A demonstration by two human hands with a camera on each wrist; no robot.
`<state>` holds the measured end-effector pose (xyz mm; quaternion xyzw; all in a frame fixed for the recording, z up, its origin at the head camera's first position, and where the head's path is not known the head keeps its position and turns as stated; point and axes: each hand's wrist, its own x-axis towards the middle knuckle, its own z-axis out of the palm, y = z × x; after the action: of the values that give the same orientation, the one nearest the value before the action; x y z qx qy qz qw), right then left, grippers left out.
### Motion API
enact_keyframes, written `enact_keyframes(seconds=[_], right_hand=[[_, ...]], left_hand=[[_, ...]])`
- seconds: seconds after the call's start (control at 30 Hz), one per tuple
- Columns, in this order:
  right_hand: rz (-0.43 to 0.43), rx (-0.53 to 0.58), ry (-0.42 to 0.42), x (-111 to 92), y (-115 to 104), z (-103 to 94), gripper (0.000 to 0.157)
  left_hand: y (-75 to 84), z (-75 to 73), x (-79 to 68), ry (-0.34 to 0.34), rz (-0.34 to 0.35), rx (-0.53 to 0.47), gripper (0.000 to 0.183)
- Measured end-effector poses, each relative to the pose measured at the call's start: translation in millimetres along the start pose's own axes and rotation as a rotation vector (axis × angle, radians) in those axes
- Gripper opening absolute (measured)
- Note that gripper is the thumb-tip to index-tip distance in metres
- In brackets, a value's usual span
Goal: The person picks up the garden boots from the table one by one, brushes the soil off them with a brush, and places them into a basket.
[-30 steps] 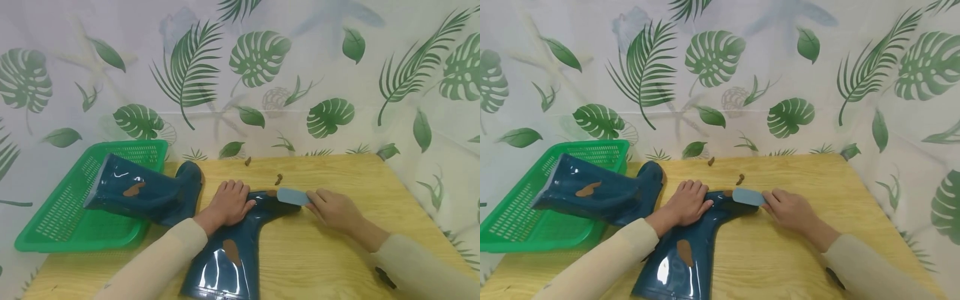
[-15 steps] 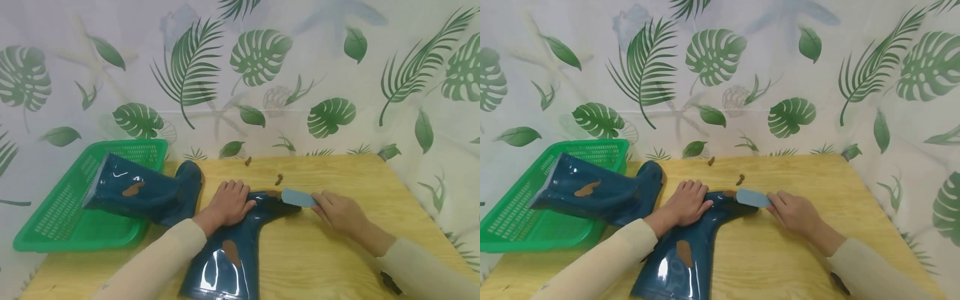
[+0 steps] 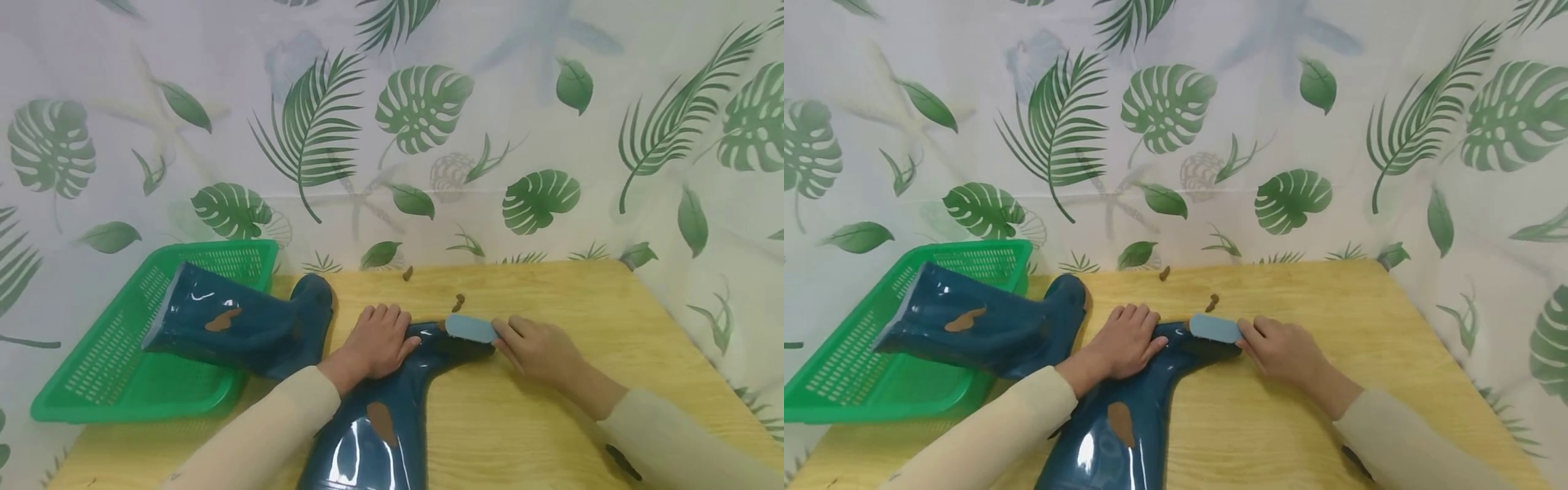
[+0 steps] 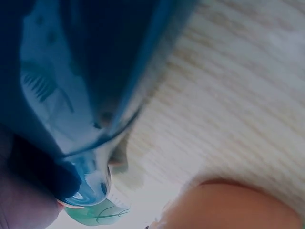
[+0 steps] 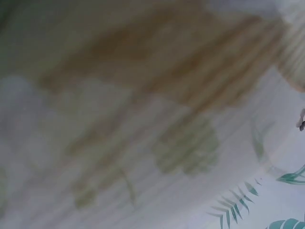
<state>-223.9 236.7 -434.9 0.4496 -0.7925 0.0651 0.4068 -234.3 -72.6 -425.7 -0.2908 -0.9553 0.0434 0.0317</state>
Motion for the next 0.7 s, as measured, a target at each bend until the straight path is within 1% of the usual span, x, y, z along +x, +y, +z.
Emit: enact_keyframes(seconds=[0.07, 0.27, 0.47, 0.7], right_hand=[[-0.006, -0.013, 0.003, -2.0, -0.7, 0.1, 0.046], [-0.005, -0.034, -0.01, -4.3, -3.0, 1.7, 0.046], [-0.002, -0.035, 0.028, -2.6, -5.9, 4.6, 0.047], [0.009, -0.048, 0.044, 4.2, -5.9, 7.3, 0.046]], left_hand=[[1.4, 1.1, 0.1, -0.01, -0.003, -0.002, 0.044], [3.1, 3.7, 0.4, -0.009, -0.017, -0.012, 0.044], [3.0, 4.3, -0.7, -0.019, -0.005, -0.043, 0.045], [2.8, 1.7, 0.8, -0.002, 0.001, -0.03, 0.044]])
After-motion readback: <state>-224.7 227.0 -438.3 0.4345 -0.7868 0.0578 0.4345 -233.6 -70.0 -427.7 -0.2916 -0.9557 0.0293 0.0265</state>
